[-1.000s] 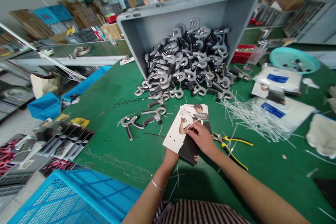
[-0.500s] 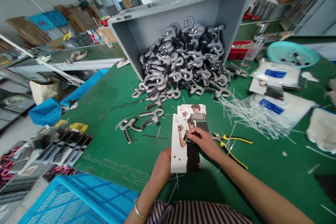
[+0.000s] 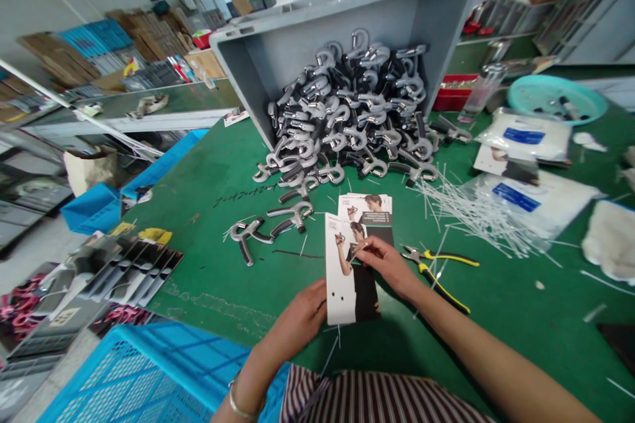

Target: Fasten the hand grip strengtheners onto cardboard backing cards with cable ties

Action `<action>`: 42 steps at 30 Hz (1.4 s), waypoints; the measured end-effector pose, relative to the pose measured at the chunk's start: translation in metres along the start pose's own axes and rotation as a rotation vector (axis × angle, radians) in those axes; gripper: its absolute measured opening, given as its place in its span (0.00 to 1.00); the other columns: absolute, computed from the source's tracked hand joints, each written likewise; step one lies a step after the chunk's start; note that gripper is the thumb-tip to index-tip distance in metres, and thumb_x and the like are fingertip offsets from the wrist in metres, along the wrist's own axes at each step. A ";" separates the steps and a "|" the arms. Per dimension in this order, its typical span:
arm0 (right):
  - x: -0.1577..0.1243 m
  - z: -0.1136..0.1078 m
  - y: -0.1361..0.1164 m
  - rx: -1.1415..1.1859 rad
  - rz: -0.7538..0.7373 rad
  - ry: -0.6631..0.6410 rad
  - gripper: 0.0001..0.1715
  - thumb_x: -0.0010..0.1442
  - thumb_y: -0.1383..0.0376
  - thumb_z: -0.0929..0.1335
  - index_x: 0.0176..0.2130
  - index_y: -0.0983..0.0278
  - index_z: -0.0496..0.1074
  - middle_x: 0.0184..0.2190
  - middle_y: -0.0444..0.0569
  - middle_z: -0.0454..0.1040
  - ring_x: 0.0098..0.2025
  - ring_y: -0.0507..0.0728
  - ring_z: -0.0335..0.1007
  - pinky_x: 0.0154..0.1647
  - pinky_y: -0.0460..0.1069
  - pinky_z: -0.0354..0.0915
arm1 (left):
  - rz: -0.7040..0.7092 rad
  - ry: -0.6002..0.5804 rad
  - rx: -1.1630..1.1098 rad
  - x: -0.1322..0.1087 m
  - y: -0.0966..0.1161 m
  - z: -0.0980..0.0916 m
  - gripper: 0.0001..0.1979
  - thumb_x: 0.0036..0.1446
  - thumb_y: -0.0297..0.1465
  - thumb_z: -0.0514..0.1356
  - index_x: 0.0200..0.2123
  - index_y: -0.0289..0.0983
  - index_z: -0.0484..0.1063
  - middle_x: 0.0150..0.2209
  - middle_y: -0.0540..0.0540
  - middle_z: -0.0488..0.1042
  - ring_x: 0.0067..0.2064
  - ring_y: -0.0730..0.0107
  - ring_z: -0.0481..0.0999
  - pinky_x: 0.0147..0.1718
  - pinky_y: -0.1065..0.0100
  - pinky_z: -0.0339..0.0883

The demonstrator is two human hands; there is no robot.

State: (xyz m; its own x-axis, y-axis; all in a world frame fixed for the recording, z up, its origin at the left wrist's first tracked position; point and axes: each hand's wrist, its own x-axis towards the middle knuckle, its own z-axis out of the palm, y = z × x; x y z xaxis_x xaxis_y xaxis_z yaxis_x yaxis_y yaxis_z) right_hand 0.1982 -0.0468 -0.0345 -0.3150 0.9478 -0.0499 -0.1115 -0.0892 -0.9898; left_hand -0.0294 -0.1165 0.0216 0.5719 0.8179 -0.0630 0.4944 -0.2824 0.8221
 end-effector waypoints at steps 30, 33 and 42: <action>-0.015 0.004 -0.026 -0.538 -0.308 -0.230 0.09 0.67 0.66 0.62 0.44 0.59 0.71 0.41 0.51 0.71 0.44 0.59 0.67 0.49 0.54 0.62 | -0.271 0.511 -0.164 0.042 -0.018 0.025 0.10 0.53 0.27 0.60 0.41 0.36 0.74 0.36 0.46 0.78 0.36 0.64 0.75 0.40 0.66 0.68; -0.017 0.007 -0.025 -0.535 -0.218 -0.203 0.03 0.65 0.63 0.67 0.40 0.59 0.70 0.37 0.48 0.70 0.40 0.57 0.67 0.43 0.51 0.63 | -0.288 0.534 -0.302 0.038 -0.016 0.021 0.19 0.52 0.31 0.63 0.48 0.37 0.70 0.42 0.45 0.78 0.41 0.64 0.76 0.43 0.67 0.68; -0.011 0.015 -0.016 -0.444 -0.174 -0.067 0.07 0.66 0.62 0.65 0.34 0.60 0.67 0.35 0.46 0.70 0.40 0.57 0.66 0.45 0.52 0.62 | -0.481 0.388 -0.696 0.023 -0.017 0.010 0.31 0.51 0.40 0.67 0.56 0.35 0.67 0.48 0.42 0.78 0.43 0.60 0.77 0.40 0.67 0.69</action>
State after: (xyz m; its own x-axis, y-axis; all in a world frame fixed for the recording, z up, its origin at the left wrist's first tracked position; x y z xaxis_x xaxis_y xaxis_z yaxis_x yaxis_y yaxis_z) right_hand 0.1895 -0.0602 -0.0163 -0.3888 0.9140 0.1157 0.2404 0.2219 -0.9450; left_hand -0.0181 -0.0976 0.0005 0.0867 0.9145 -0.3952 0.0456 0.3927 0.9185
